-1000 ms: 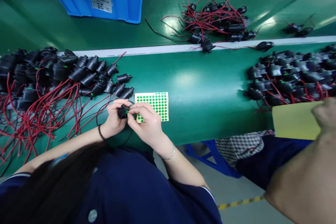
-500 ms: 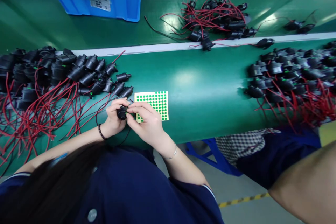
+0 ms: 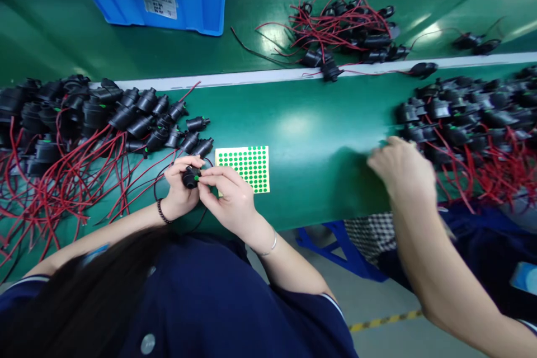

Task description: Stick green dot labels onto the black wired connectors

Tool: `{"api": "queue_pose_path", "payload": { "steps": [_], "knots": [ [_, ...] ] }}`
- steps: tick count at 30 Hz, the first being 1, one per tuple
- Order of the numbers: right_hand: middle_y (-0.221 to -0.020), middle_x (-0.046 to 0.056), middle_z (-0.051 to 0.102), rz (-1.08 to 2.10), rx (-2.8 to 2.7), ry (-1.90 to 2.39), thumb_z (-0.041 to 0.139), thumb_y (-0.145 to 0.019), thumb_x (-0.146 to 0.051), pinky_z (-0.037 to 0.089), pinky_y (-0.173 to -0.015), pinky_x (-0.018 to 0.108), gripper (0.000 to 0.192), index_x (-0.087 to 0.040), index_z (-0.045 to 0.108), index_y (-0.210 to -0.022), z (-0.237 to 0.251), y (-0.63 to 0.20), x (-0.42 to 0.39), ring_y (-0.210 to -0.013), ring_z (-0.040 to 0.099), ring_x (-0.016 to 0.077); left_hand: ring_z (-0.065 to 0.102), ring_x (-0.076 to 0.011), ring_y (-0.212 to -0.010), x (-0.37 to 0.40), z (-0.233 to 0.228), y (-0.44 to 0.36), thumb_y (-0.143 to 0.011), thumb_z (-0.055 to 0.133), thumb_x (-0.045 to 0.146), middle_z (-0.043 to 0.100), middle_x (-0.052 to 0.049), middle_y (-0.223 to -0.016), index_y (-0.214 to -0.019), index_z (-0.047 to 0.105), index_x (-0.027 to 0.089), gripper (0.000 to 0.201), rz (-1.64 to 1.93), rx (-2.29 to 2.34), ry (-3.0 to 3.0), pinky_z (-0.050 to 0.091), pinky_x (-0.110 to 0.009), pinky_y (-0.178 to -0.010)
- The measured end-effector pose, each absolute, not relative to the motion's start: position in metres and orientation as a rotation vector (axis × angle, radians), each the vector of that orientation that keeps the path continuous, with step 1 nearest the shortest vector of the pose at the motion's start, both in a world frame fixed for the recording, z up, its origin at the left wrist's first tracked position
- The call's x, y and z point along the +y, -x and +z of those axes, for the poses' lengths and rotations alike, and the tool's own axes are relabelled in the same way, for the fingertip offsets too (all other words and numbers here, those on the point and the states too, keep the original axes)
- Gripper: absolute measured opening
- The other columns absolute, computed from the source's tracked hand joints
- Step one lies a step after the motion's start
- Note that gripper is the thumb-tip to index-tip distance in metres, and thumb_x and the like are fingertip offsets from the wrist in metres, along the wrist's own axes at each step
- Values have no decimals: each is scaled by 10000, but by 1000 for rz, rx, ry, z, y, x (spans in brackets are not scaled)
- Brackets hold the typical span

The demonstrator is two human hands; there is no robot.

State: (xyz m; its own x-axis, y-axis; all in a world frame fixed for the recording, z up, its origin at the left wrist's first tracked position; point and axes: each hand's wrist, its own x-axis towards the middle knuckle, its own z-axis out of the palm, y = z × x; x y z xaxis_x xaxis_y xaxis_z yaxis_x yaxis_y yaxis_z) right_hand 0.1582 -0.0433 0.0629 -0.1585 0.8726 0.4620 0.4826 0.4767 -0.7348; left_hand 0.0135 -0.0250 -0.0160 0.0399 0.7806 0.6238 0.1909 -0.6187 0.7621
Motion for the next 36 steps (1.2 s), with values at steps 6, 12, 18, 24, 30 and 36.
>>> {"api": "queue_pose_path", "payload": {
  "steps": [6,12,18,24,30,36],
  "knots": [
    [-903,55,759,509,-1772,1152,671,-841,-105,643,-779,340,133,-234,700,-857,64,-156,-43,-850,741,184,635,-159,-981,-25,-14,-14,-937,563,226,563,-36,-1080,-1159,379,272,292,1622,963,-1840,565,-404,-881],
    [-941,60,761,494,-1783,1148,671,-852,-117,647,-780,358,145,-242,708,-915,60,-153,-43,-875,743,191,631,-167,-989,-24,-17,-13,-946,558,234,570,-41,-1092,-1162,378,276,284,1633,946,-1839,559,-408,-875],
    [-961,52,759,573,-1751,1106,698,-846,-142,636,-793,382,132,-255,708,-914,68,-163,-43,-889,739,202,631,-178,-1002,-32,3,-14,-944,575,237,580,-34,-1093,-1165,372,297,306,1590,1013,-1780,551,-448,-907],
    [-989,60,749,422,-1525,1259,661,-879,-204,587,-860,437,114,-249,723,-964,67,-223,0,-960,710,232,675,-205,-935,-27,96,27,-969,571,324,634,-73,-1091,-1318,432,287,378,1382,1044,-1479,586,-446,-883],
    [-908,101,754,313,-1457,1781,622,-856,-246,556,-836,395,147,-154,724,-911,34,-305,122,-802,693,215,663,-252,-894,31,124,66,-816,744,384,671,-81,-1021,-1219,588,188,475,1043,1410,-1965,601,-475,-845],
    [-1095,157,721,152,-1293,2219,548,-875,-190,472,-967,428,244,-145,708,-1053,24,-362,200,-1021,640,264,667,-300,-860,55,80,44,-844,594,333,683,-111,-897,-1031,624,164,253,510,1790,-2458,584,-452,-769]
  ]
}}
